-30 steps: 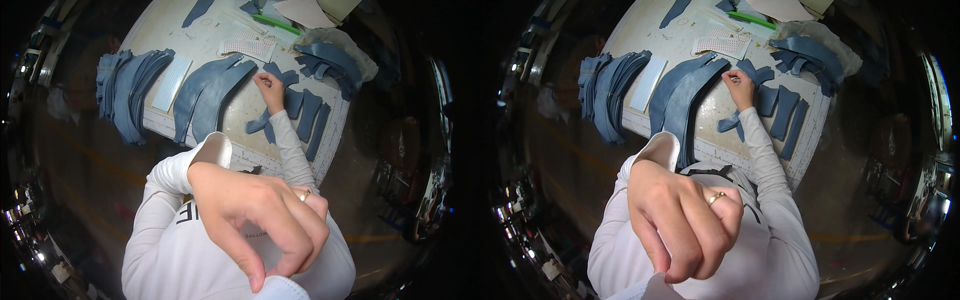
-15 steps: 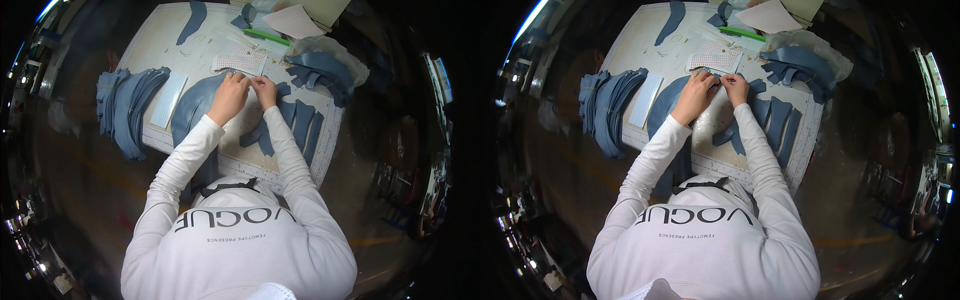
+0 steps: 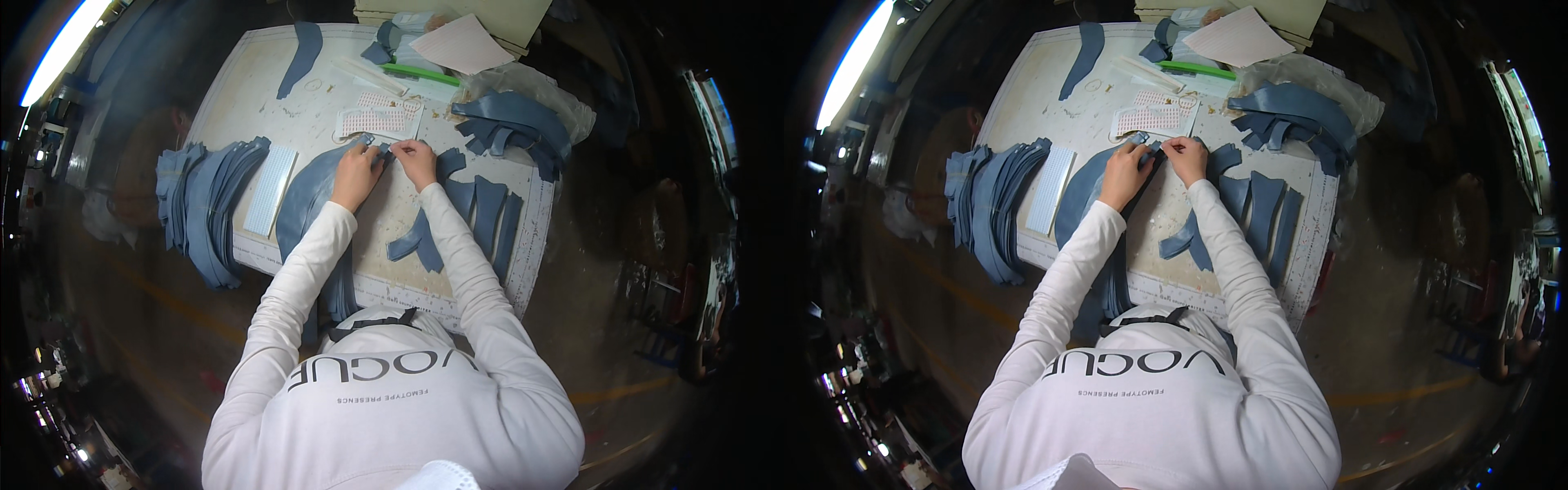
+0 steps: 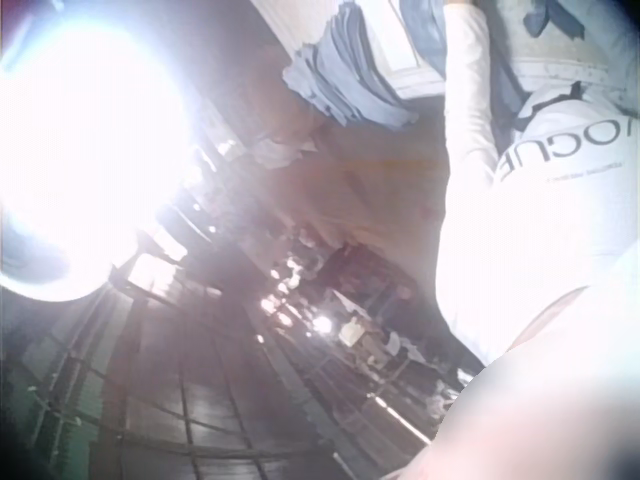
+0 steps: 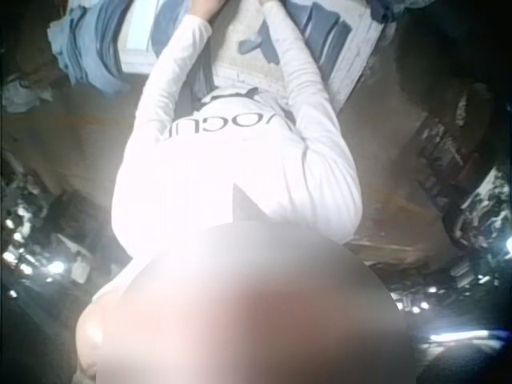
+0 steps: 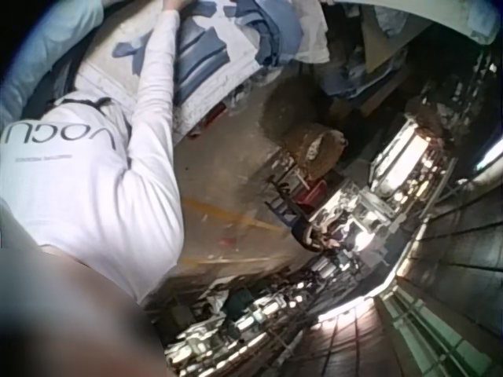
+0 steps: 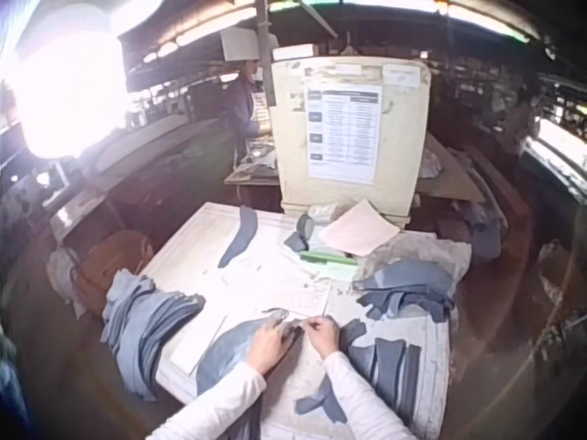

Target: The person repeatedly picks up small adhesive strips from a sheet and presses them onto the edges of curved gray fabric pieces. The person handles the fabric pieces one at a time, aligns the strips, and places the treated pieces into a growing stack on the table.

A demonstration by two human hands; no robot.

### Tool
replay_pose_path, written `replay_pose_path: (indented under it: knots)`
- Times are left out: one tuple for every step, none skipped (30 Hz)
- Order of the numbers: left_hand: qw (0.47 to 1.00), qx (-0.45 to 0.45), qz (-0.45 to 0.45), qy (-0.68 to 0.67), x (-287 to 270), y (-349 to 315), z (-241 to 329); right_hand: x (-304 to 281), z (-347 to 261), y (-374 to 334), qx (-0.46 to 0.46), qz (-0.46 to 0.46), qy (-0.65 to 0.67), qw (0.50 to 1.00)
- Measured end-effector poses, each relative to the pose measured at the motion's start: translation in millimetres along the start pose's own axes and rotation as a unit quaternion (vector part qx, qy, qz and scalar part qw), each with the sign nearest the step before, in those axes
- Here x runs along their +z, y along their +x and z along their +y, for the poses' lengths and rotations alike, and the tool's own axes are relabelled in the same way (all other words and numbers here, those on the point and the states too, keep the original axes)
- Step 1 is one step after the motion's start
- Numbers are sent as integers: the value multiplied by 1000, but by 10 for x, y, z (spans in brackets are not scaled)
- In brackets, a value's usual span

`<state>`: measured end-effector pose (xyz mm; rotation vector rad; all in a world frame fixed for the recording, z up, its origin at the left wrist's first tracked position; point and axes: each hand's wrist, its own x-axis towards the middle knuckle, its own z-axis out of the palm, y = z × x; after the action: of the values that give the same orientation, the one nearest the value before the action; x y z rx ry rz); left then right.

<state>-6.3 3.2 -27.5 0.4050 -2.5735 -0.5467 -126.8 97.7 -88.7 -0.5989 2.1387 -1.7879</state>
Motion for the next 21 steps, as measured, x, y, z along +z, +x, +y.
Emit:
replay_pose_path:
  knots:
    - [1000, 0, 2, 9, -1, 0, 5, 9, 13, 4, 0, -3, 5, 1000]
    - [1000, -2, 0, 8, -3, 2, 9, 16, 25, 4, 4, -6, 10, 1000]
    - [1000, -3, -2, 8, -5, 3, 12, 26, 35, 2, 11, -7, 15, 1000]
    - [1000, -4, -3, 9, -7, 6, 14, 37, 41, 3, 3, -7, 17, 1000]
    - [1000, -8, -7, 7, -8, 10, 15, 45, 44, 2, -4, -4, 18, 1000]
    - [1000, -11, -11, 6, -10, 13, 15, 53, 44, 0, -2, -2, 18, 1000]
    - [1000, -15, -15, 4, -9, 15, 16, 58, 40, -2, -16, 1, 10, 1000]
    - [1000, -16, -15, 5, -9, 17, 16, 61, 34, -5, -21, 4, 1, 1000]
    - [1000, -16, -15, 5, -8, 17, 16, 63, 26, -10, -21, 8, -10, 1000]
    - [1000, -16, -14, 6, -7, 14, 17, 62, 16, -16, -39, 12, -23, 999]
    - [1000, -17, -14, 6, -7, 12, 18, 61, 4, -22, -52, 17, -38, 998]
    - [1000, -18, -13, 8, -6, 8, 19, 60, -7, -31, -62, 22, -54, 996]
    - [1000, -19, -12, 10, -6, 8, 21, 62, -18, -32, -65, 27, -63, 996]
    - [1000, -16, -11, 9, -6, 10, 22, 64, -27, -29, -64, 32, -74, 995]
    - [1000, -14, -10, 9, -7, 11, 24, 66, -30, -34, -64, 37, -84, 994]
    - [1000, -13, -10, 10, -9, 11, 28, 69, -32, -34, -63, 45, -99, 992]
    - [1000, -15, -10, 5, -17, 15, 28, 73, -36, -17, -62, 53, -114, 990]
    - [1000, -18, -11, 0, -28, 23, 24, 76, -37, -1, -59, 61, -129, 988]
    - [1000, -18, -11, -3, -45, 31, 18, 66, -38, 5, -59, 65, -112, 990]
    - [999, -29, -13, -8, -64, 41, 13, 42, -38, 15, -56, 69, -95, 991]
    - [999, -38, -15, -11, -84, 51, 9, 21, -44, 22, -44, 73, -84, 993]
